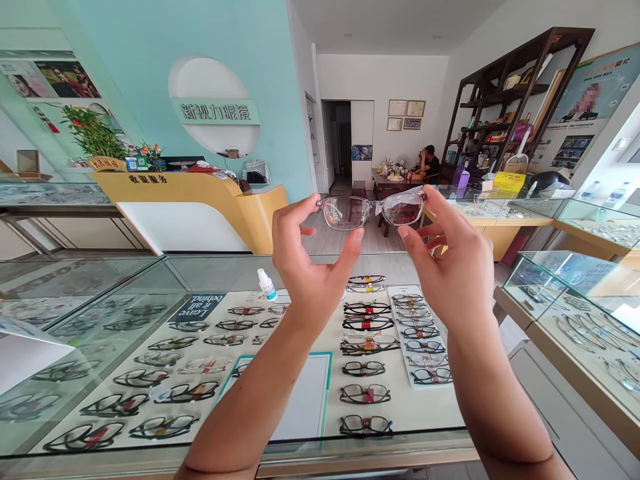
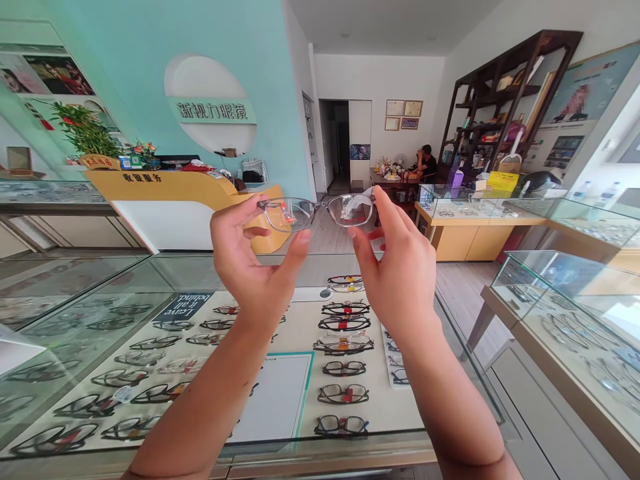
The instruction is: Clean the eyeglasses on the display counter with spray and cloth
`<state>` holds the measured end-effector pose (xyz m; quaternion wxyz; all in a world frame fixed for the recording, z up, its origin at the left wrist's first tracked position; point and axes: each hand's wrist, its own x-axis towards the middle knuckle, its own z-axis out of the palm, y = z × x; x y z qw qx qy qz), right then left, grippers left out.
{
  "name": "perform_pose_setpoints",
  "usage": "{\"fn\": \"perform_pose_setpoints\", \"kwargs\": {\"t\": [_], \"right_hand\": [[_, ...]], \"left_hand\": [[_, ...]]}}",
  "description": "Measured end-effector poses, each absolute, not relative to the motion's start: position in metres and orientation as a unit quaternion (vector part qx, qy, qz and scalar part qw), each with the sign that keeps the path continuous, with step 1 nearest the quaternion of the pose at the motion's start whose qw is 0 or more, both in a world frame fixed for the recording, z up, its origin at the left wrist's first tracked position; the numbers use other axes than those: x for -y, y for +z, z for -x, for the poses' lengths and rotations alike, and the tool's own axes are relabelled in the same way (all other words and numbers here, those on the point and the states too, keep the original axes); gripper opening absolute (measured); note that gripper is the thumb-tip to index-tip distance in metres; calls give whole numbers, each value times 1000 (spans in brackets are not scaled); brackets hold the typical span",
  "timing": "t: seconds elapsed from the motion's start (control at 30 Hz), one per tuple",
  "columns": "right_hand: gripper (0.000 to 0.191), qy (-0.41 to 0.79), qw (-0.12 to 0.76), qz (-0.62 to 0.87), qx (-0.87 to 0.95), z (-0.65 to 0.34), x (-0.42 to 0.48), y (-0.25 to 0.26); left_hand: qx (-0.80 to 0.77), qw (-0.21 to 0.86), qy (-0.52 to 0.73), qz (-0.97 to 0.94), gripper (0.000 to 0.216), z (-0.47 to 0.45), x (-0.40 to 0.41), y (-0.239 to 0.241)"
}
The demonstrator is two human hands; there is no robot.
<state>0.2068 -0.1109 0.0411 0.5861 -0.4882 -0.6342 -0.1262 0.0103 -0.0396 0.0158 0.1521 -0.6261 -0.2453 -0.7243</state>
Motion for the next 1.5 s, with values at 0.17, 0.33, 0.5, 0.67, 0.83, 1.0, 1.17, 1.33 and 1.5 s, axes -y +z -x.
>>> {"fn": "perform_pose_setpoints", "kwargs": {"t": [0.17,0.33,0.5,0.67,0.83,1.0,1.17,1.33,1.5], "right_hand": [[57,-125,590,487,632,-206,111,42],[58,-130,583,487,637,-207,111,41],[60,-138,581,480,643,-207,113,41],[57,-137,584,479,641,-206,118,42],[59,-125,580,481,646,-210,113,41],[61,-95,564,486,661,-212,106,41],[60,-94,557,489,664,-213,103,40],[60,-106,567,480,660,-214,102,38],[59,-107,570,479,659,-214,103,38]], "left_hand": [[240,151,-725,627,64,-10,39,15],[239,151,-728,625,66,-11,40,15],[236,140,-726,630,68,-10,39,14],[238,104,-728,634,69,-11,37,14],[251,123,-724,630,65,-12,38,15],[247,167,-730,615,63,-12,39,15],[246,161,-728,619,67,-10,36,15],[257,161,-719,625,68,-10,35,14],[249,169,-725,620,65,-10,35,15]]}}
